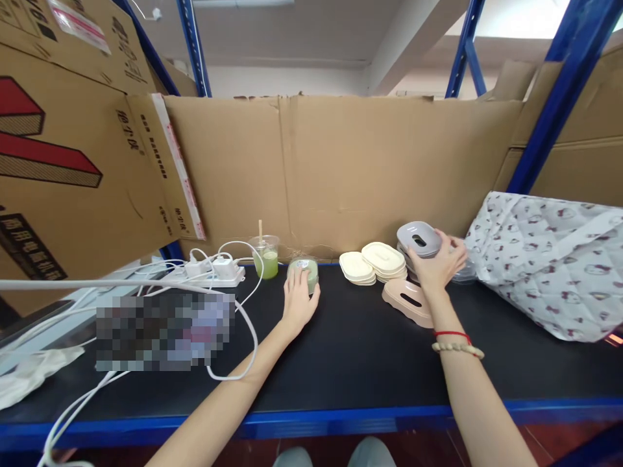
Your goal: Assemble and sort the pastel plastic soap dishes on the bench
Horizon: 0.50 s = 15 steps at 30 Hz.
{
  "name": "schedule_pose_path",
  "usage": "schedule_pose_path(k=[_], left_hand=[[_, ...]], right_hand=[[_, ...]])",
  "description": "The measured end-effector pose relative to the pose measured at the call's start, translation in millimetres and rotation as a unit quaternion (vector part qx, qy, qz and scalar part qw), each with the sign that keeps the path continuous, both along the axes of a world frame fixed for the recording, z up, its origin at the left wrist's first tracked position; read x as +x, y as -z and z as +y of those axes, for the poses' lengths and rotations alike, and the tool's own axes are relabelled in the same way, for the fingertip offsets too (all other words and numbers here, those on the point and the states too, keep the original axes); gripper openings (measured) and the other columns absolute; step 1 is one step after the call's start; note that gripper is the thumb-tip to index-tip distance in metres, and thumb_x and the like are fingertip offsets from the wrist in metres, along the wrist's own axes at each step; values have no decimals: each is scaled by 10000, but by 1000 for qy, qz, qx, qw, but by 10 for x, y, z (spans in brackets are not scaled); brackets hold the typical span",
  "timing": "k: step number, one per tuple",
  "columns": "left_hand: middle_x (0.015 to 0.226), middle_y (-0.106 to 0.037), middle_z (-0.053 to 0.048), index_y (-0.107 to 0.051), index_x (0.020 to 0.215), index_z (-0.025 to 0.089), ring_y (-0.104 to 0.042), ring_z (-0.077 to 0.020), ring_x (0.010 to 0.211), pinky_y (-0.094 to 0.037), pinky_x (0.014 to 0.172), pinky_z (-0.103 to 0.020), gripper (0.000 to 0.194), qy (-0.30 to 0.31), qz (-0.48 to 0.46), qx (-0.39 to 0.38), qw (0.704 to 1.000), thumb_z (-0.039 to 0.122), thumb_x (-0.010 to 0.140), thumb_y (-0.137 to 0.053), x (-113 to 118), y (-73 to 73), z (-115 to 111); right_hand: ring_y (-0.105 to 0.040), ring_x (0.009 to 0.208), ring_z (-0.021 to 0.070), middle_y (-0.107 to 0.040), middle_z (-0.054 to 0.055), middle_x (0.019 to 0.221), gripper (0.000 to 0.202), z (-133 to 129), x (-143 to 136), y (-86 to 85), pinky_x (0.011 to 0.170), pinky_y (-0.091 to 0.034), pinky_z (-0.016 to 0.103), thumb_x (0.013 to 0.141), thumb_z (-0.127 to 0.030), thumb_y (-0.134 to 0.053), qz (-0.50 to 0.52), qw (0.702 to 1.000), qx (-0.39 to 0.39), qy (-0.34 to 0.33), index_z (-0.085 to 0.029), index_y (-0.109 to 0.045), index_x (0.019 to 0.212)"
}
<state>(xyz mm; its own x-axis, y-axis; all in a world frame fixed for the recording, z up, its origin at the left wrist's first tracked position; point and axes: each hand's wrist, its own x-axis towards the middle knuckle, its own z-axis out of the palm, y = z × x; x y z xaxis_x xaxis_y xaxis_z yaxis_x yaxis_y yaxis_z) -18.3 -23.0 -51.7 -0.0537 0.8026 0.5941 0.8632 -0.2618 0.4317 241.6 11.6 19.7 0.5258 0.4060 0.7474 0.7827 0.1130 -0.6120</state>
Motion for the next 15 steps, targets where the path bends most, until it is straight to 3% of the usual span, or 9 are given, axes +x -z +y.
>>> schedule_pose_path(k=[3,7,10,12,15], left_hand=[[1256,-510,-137,-524,1108,175,-411,-275,1228,-319,1016,-445,304,58,5,7,998,232,834,-403,96,-84,-99],[1133,-555,-106,-521,1076,178,-486,-237,1112,-362,966,-399,280,154,-23,-10,988,206,825,-400,264,-141,-234],[1067,-575,-85,-539,1030,190,-510,-226,1049,-378,935,-383,240,208,-94,-21,973,228,817,-434,355,-157,-300],[1015,-591,-75,-547,1002,194,-533,-218,996,-402,894,-362,221,223,-191,-37,955,277,810,-477,386,-184,-319],[931,-611,-70,-533,1029,182,-576,-201,903,-451,771,-308,305,233,-388,-86,888,367,786,-534,397,-253,-312]], right_hand=[[-203,1265,415,-257,199,1361,690,70,175,71,981,-214,588,632,-381,-683,-26,997,-55,-38,-148,-477,1248],[-217,1270,400,-346,169,1319,475,116,215,150,996,-134,633,668,-335,-667,-39,990,-109,-79,-163,-573,1101],[-270,1250,378,-394,154,1258,315,109,124,116,1017,-123,616,686,-346,-666,-39,997,-37,-56,-172,-612,943],[-346,1196,351,-410,158,1193,315,82,7,57,1020,-208,556,693,-377,-658,-27,998,40,-50,-161,-606,916],[-457,1063,294,-444,131,1044,367,-2,-288,14,964,-347,457,710,-423,-619,-40,982,115,-143,-152,-587,955]])
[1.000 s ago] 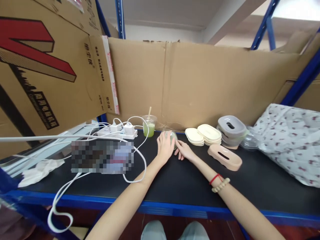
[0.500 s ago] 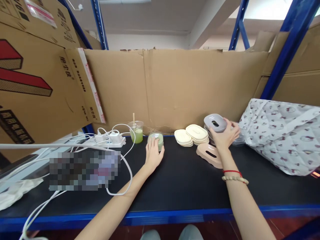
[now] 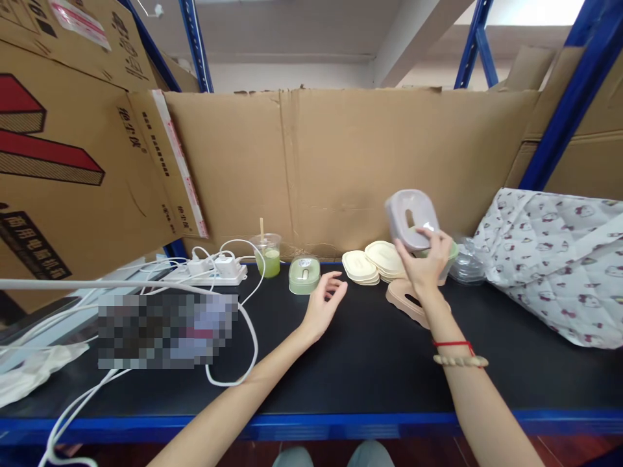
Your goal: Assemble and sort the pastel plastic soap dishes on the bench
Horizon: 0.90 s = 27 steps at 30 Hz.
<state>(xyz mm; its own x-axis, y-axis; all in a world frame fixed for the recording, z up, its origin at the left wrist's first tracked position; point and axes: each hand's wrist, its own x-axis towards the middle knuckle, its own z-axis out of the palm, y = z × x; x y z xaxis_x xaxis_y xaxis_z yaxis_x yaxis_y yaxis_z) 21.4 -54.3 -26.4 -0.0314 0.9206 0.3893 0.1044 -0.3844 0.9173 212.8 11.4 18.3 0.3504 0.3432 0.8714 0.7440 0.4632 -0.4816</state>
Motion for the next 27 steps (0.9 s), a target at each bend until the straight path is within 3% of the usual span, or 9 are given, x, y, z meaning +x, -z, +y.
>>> schedule_pose_path(k=[2,4,6,8,10,12,16,21,27], left_hand=[[914,-620,-75,-512,1056,172,-599,-205,870,-469,697,-288,392,18,-127,-54,990,424,761,-567,-9,-42,27],[954,-626,-82,-499,1042,176,-608,-215,889,-481,690,-285,425,-1,-237,-68,969,442,729,-607,-35,-64,65],[994,-626,-75,-501,998,185,-606,-211,922,-481,750,-284,387,-72,-297,-55,951,365,694,-658,-78,-66,104],[988,-632,-57,-524,927,184,-600,-199,939,-463,811,-272,307,-153,-289,-37,944,236,664,-673,-129,-60,133],[883,-648,-44,-547,860,177,-609,-198,904,-462,819,-273,188,-182,-256,-39,949,192,695,-636,-169,-53,146],[744,-642,-40,-562,847,172,-624,-210,852,-480,786,-293,102,-156,-252,-71,952,252,783,-566,-179,-43,152],[874,-668,-69,-590,934,164,-612,-219,977,-489,824,-301,194,-111,-303,-138,937,325,851,-523,-129,21,178],[1053,-650,-81,-615,944,153,-545,-208,1121,-458,913,-287,201,-107,-330,-158,925,317,872,-524,-90,57,182],[1059,-654,-85,-536,1184,151,-626,-193,980,-515,808,-285,333,-53,-378,-224,897,332,948,-386,-82,-117,74]], right_hand=[[-496,991,266,-462,104,985,368,-80,-260,50,929,-390,429,711,-446,-612,-67,991,5,-117,-169,-587,952],[-512,973,258,-479,97,998,392,-153,-505,154,891,-424,407,681,-473,-649,-169,954,-19,-246,-186,-600,943],[-518,1004,253,-498,101,1061,455,-180,-662,263,875,-441,389,681,-493,-663,-266,894,-85,-349,-205,-596,1027],[-514,1048,247,-515,109,1124,496,-141,-684,330,894,-437,392,750,-488,-600,-289,868,-136,-380,-211,-539,1156],[-498,1087,262,-528,132,1147,478,-44,-580,350,939,-401,429,809,-441,-520,-250,902,-157,-314,-188,-495,1214],[-458,1133,317,-519,173,1164,462,73,-407,352,966,-348,494,795,-379,-521,-205,947,-176,-173,-158,-516,1200],[-361,1189,439,-409,261,1261,551,243,-120,432,921,-303,593,739,-288,-561,-159,953,-252,46,-107,-506,1257],[-406,1102,440,-420,242,1148,496,300,-52,552,889,-314,599,722,-339,-583,-150,956,-244,65,-100,-597,1156],[-401,1072,396,-360,194,1107,513,206,-191,425,879,-360,567,741,-513,-571,-133,987,-92,-6,-120,-646,1062]])
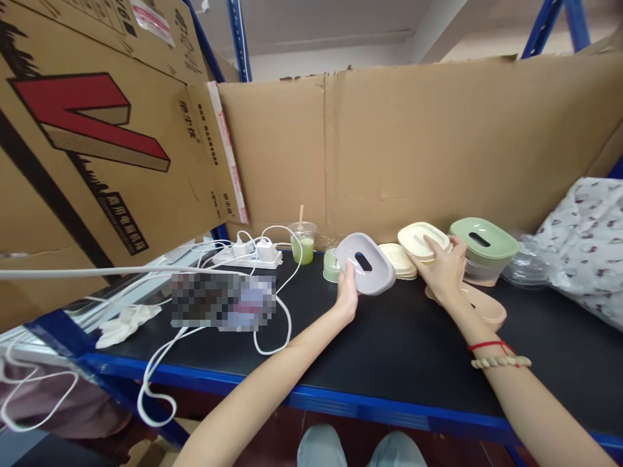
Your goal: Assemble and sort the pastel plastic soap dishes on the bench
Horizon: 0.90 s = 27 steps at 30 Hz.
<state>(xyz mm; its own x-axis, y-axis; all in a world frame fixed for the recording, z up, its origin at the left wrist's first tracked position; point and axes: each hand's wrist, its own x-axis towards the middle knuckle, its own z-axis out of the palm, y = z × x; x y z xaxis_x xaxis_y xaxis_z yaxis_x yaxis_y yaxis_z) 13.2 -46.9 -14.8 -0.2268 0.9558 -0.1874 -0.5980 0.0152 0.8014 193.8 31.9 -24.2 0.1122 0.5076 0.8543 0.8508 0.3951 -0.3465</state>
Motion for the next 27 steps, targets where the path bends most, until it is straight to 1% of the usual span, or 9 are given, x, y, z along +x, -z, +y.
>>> schedule_pose_path(k=[4,7,12,14,16,19,21,23,27], left_hand=[[985,-674,-106,-528,1205,129,-634,-193,964,-505,830,-273,381,21,-43,27,998,362,953,-364,-9,-22,0],[1075,-651,-89,-553,1156,164,-603,-192,1034,-517,816,-275,362,17,-96,35,995,385,954,-349,-41,-6,34],[1087,-639,-106,-579,1052,132,-600,-198,1028,-533,754,-256,289,-14,-143,15,989,308,948,-375,-106,-21,86],[1104,-629,-97,-556,1083,131,-604,-184,1011,-525,742,-233,220,-28,-126,12,992,201,912,-437,-128,-28,99],[1128,-616,-74,-523,1131,163,-608,-180,992,-520,744,-243,269,-35,-80,27,996,141,865,-495,-144,-26,105],[1113,-616,-54,-495,1156,198,-604,-173,988,-494,808,-249,417,-61,18,74,995,92,770,-610,-146,-9,97],[1083,-624,-57,-512,1126,189,-601,-171,984,-471,846,-242,476,-70,81,113,988,56,696,-667,-135,-2,80],[1010,-641,-60,-557,1039,166,-608,-180,943,-470,837,-254,396,-55,128,144,980,68,676,-679,-125,-3,62],[879,-648,-46,-612,891,150,-609,-182,867,-475,781,-266,144,-42,141,171,974,227,769,-607,-134,-11,57]], right_hand=[[-411,1074,349,-351,165,1117,490,-115,-254,-21,898,-393,513,748,-519,-574,-20,991,76,-112,-139,-649,1047],[-430,1068,323,-371,132,1090,481,-209,-492,63,900,-416,488,716,-487,-603,-47,976,61,-204,-177,-627,1084],[-389,1157,330,-351,130,1116,923,-359,-755,193,991,-348,512,574,-481,-684,36,955,-61,-289,-152,-352,1370],[-361,1212,324,-323,142,1221,1000,-398,-790,181,998,-349,494,552,-487,-659,118,914,-154,-356,-164,-258,1408],[-375,1225,314,-287,134,1332,966,-428,-801,129,956,-399,477,572,-539,-585,240,845,-247,-410,-197,-237,1406],[-461,1164,311,-388,107,1347,857,-471,-805,17,846,-477,452,593,-606,-526,365,759,-334,-424,-220,-347,1337],[-527,1084,305,-545,101,1211,757,-502,-810,-51,819,-489,409,558,-582,-610,373,758,-341,-412,-194,-501,1198],[-579,990,287,-646,90,1031,639,-529,-814,-95,810,-486,367,513,-543,-693,367,775,-326,-397,-166,-604,1021],[-623,849,249,-685,83,886,571,-549,-808,-115,741,-494,328,494,-575,-724,378,777,-313,-395,-146,-652,863]])
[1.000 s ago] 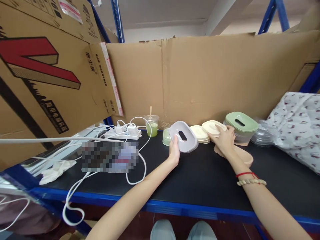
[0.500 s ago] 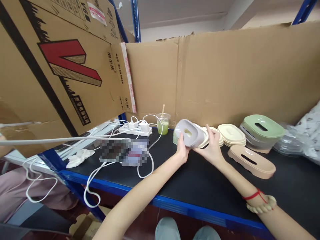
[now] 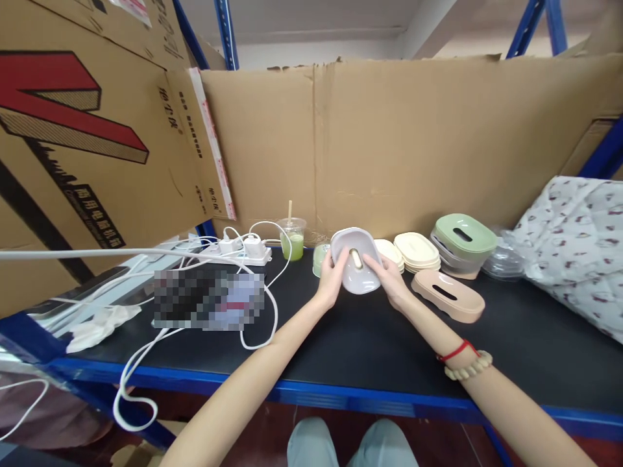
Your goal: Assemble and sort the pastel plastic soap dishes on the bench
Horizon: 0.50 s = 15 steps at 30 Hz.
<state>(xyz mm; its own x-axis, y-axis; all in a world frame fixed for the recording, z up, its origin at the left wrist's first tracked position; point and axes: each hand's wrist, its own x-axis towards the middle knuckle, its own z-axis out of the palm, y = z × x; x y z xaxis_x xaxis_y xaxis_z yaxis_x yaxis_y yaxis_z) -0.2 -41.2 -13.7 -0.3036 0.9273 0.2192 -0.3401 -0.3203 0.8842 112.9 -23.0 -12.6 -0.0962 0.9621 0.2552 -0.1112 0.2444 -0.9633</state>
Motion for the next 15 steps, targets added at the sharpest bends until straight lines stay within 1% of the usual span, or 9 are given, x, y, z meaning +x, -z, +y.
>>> schedule_pose_path(k=[3,6,8,10,12,15], left_hand=[[829,-636,-32,-636,858,160,-596,-172,831,-464,740,-247,219,-26,-6,8,1000,355,763,-609,-37,-3,20],[711,-596,-16,-631,735,154,-563,-149,714,-441,647,-226,293,-63,30,38,997,444,698,-641,-75,-13,30],[631,-559,-1,-608,660,152,-526,-131,629,-417,589,-219,315,-61,79,75,992,462,653,-661,-88,-23,18],[590,-539,8,-601,642,152,-508,-126,590,-407,568,-219,302,-34,131,103,985,445,628,-674,-87,-30,-10],[606,-554,4,-607,681,155,-519,-132,598,-416,576,-222,269,-16,165,120,979,411,627,-673,-74,-31,-43],[798,-618,-21,-605,840,171,-568,-152,721,-442,651,-221,293,-44,166,158,972,349,622,-686,-51,-28,-77]], right_hand=[[-634,765,235,-686,80,812,547,10,17,12,675,-499,320,529,-592,-714,-20,999,13,-24,-135,-663,824],[-635,745,234,-680,69,769,518,10,33,7,662,-503,322,520,-571,-731,-36,998,35,-47,-143,-656,801],[-632,768,228,-679,57,793,503,-1,38,-12,677,-507,318,498,-540,-752,-23,997,70,-35,-163,-640,812],[-623,768,210,-673,42,805,480,-15,38,-35,679,-507,306,507,-526,-746,-5,993,116,4,-182,-623,818],[-613,739,196,-661,33,780,451,-24,38,-51,659,-504,295,539,-536,-721,1,988,152,33,-189,-612,806],[-598,670,186,-640,29,707,434,-23,43,-53,602,-493,287,562,-560,-699,-20,984,177,27,-186,-603,761]])
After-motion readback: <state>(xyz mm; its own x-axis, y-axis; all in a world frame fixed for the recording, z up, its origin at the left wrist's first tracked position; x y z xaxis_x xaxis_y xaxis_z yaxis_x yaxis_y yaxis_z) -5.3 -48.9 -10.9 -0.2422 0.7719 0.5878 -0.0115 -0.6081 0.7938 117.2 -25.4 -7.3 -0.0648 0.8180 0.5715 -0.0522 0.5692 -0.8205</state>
